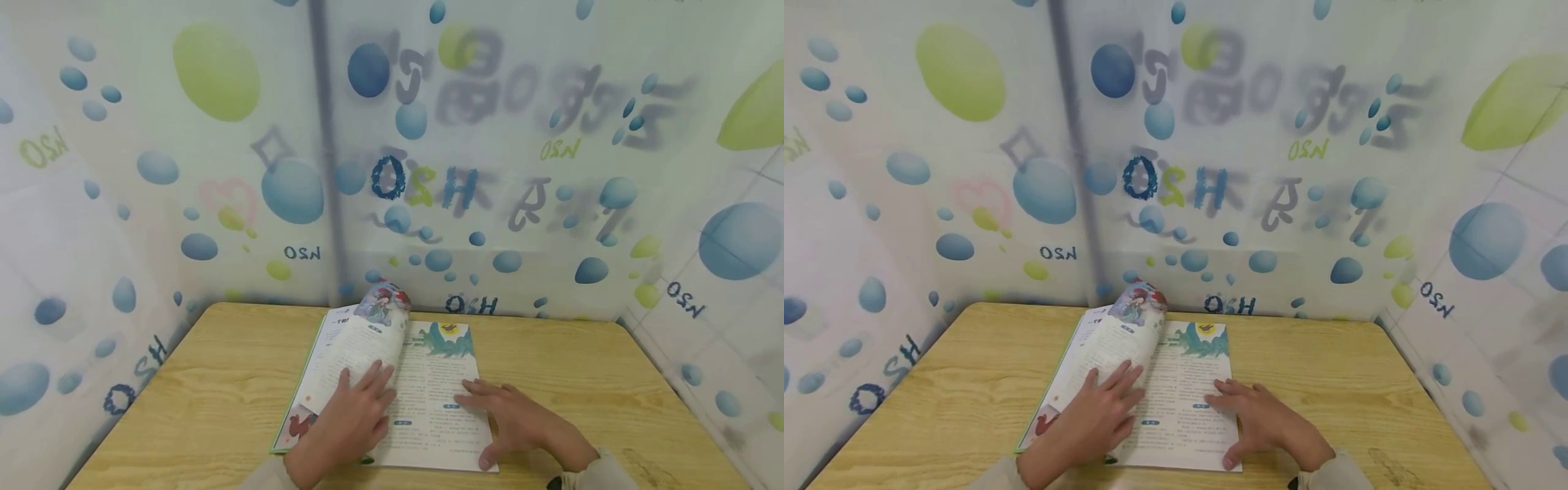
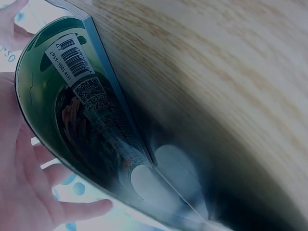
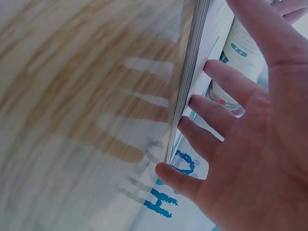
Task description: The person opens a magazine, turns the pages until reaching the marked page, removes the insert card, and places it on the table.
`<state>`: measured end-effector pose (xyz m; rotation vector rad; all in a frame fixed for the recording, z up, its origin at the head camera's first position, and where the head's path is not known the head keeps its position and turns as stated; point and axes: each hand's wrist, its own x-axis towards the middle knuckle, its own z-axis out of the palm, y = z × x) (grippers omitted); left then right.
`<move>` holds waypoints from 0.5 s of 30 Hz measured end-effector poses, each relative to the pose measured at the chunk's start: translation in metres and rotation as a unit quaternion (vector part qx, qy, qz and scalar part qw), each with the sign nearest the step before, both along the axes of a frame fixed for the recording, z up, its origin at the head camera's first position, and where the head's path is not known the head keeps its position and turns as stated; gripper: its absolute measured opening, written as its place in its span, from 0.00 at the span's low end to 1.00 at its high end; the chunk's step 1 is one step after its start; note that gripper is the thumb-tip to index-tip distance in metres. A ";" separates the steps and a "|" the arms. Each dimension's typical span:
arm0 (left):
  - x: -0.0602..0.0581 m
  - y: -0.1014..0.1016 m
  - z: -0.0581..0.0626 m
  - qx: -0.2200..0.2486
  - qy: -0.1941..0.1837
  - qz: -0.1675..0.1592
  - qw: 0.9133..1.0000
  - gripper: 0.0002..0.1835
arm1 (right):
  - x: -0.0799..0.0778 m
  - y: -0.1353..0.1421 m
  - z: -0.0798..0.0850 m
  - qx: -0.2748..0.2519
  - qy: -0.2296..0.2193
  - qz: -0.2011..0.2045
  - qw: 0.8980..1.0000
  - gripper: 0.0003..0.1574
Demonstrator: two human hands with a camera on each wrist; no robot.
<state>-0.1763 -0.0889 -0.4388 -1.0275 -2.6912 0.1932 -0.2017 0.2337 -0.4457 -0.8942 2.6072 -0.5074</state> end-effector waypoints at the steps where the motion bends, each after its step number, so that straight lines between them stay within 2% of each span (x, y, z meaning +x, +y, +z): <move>1: 0.000 0.000 -0.001 0.007 -0.007 0.003 1.000 0.21 | 0.000 0.000 0.000 0.001 0.001 0.000 1.000 0.63; 8: 0.000 -0.004 -0.003 0.050 -0.064 0.037 0.996 0.24 | 0.000 -0.001 -0.002 0.007 0.001 -0.005 1.000 0.62; 15: -0.001 -0.005 -0.003 0.059 -0.067 0.063 0.994 0.26 | 0.000 -0.002 0.000 0.006 0.008 -0.003 1.000 0.63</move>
